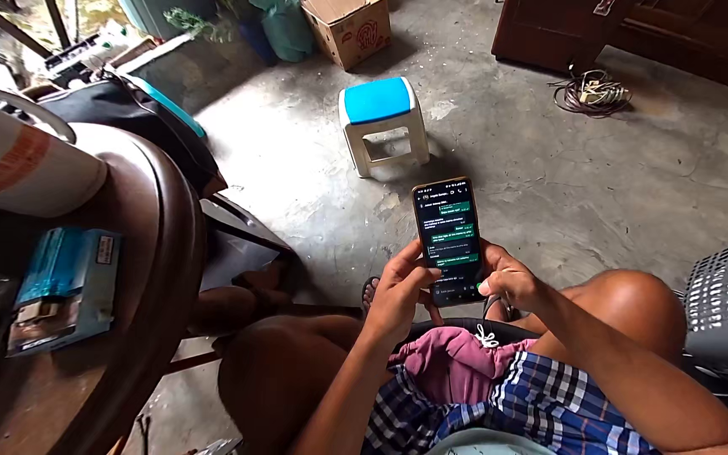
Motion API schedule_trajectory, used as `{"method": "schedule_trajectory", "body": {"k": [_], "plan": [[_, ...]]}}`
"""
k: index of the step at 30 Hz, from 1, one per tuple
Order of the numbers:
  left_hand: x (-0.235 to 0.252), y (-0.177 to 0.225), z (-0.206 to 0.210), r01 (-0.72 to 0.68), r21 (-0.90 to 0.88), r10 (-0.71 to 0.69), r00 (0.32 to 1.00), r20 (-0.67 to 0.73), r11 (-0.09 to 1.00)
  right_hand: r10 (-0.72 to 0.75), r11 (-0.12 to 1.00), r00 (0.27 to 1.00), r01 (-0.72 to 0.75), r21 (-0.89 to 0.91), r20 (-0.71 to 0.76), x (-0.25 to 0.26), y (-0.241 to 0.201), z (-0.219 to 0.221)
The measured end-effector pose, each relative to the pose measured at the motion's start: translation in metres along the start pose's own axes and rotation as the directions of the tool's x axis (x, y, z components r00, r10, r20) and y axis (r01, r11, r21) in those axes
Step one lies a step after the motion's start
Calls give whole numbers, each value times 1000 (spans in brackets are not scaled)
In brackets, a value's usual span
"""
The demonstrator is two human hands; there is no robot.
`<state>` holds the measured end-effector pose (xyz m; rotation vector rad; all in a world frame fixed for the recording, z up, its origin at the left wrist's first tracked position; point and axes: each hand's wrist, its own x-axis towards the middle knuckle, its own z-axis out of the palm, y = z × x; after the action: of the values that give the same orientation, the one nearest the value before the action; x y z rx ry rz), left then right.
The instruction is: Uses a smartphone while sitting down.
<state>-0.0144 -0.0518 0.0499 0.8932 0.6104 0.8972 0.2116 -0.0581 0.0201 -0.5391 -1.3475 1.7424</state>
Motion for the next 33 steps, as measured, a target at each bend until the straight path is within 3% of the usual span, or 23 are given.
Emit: {"method": "schedule_trajectory", "body": {"k": [33], "plan": [[2, -5, -6, 1, -57, 3, 998, 66, 998, -34, 999, 998, 34, -3, -53, 2, 7, 3]]}}
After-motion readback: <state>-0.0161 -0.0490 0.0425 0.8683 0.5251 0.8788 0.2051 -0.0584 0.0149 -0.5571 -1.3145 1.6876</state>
